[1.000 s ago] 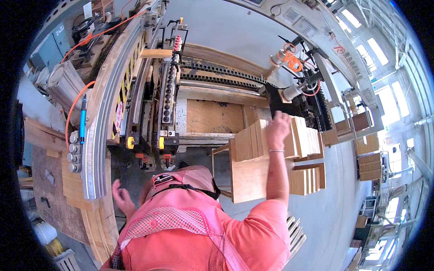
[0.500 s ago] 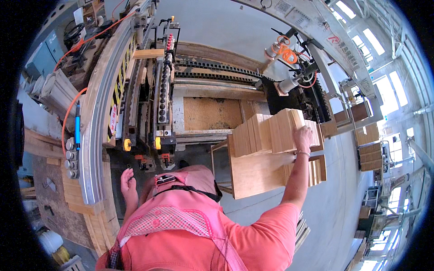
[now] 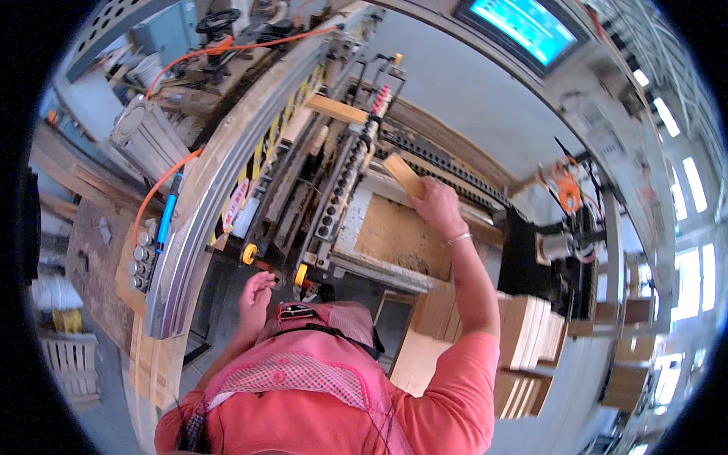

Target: The person repeatedly picks up small wooden blocks from a stack and feeds them into a woodworking machine. They hold the blocks with both hands, guide them through the machine's rollers, and then place the processed blocks onto a growing pile on the right side of the machine.

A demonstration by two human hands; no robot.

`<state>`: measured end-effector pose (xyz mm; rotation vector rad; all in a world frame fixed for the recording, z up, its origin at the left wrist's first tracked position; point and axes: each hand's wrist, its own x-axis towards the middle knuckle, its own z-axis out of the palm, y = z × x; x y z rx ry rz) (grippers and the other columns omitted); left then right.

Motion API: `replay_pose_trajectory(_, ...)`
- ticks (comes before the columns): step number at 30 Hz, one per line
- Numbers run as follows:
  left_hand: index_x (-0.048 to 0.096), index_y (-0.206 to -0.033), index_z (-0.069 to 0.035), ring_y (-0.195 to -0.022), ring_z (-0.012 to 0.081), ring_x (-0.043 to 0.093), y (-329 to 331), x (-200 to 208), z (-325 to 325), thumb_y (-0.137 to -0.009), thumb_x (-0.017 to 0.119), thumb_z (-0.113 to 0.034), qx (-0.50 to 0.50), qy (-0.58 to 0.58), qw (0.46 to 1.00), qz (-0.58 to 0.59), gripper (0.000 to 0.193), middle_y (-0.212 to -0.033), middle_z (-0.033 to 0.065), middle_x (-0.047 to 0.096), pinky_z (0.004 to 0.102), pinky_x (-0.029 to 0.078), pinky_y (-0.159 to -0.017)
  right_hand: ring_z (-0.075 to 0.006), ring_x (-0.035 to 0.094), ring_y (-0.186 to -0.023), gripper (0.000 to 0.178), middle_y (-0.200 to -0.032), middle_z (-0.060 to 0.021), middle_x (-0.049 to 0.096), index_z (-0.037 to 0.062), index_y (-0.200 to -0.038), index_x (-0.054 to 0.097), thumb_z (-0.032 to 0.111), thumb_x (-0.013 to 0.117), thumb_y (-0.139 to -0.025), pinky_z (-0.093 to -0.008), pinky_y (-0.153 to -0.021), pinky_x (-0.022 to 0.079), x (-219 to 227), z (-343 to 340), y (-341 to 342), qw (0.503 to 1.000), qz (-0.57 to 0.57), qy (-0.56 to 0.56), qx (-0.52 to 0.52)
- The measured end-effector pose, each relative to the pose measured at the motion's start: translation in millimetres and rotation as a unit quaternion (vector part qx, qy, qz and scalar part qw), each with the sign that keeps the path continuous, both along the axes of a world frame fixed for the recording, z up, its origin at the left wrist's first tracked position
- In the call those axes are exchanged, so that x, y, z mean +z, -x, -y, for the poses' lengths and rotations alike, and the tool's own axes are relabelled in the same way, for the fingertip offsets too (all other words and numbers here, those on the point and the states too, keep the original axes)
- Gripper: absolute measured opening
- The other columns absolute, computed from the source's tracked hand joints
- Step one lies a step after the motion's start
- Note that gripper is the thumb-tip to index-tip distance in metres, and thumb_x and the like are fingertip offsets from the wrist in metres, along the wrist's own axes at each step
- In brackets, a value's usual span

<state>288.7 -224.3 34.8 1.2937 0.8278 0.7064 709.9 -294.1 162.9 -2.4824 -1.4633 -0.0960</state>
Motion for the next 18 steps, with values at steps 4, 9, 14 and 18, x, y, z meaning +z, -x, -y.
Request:
replay_pose_trajectory(4,0.048,-0.117,-0.001,-0.097,0.013,0.054,-37.3,10.6,0.5,-0.085,0.045,0.004,0.051,0.023,0.998,0.003,0.033,-0.111,0.0067,0.056,0.0243,0.042,-0.084,-0.034,0.059,-0.088,0.035,-0.091,-0.0171,0.062,0.0013,-0.093,0.06,0.028,0.065,-0.072,-0.0417,-0.075,0.048,-22.4,-122.4,-36.1,0.99,0.051,0.011,0.128)
replay_pose_trajectory(9,0.05,-0.114,-0.001,-0.093,0.0125,0.055,-66.4,26.9,1.8,-0.083,0.046,0.004,0.11,0.063,0.99,-0.064,0.032,-0.108,0.0061,0.057,0.0244,0.043,-0.082,-0.0343,0.058,-0.091,0.035,-0.089,-0.02,0.061,-0.0019,-0.089,0.058,0.03,0.062,-0.075,-0.0434,-0.077,0.047,-47.7,-238.9,-59.4,0.973,0.094,0.021,0.211)
replay_pose_trajectory(14,0.05,-0.115,-0.003,-0.093,0.0134,0.055,-85.0,38.3,7.3,-0.088,0.047,-0.005,0.16,0.088,0.977,-0.111,0.026,-0.103,0.006,0.058,0.0253,0.043,-0.079,-0.032,0.06,-0.092,0.035,-0.093,-0.0181,0.063,-0.0002,-0.091,0.06,0.031,0.063,-0.074,-0.0394,-0.078,0.05,-74.0,-298.3,-66.0,0.982,0.025,0.091,0.164)
replay_pose_trajectory(18,0.05,-0.114,-0.003,-0.096,0.0134,0.055,-89.0,31.5,7.5,-0.089,0.047,-0.006,0.172,0.089,0.975,-0.111,0.026,-0.106,0.006,0.058,0.0249,0.043,-0.083,-0.0309,0.064,-0.083,0.036,-0.087,-0.0157,0.065,0.0027,-0.091,0.062,0.029,0.068,-0.068,-0.0395,-0.072,0.052,-90.5,-316.7,-72.0,0.979,0.024,0.125,0.161)
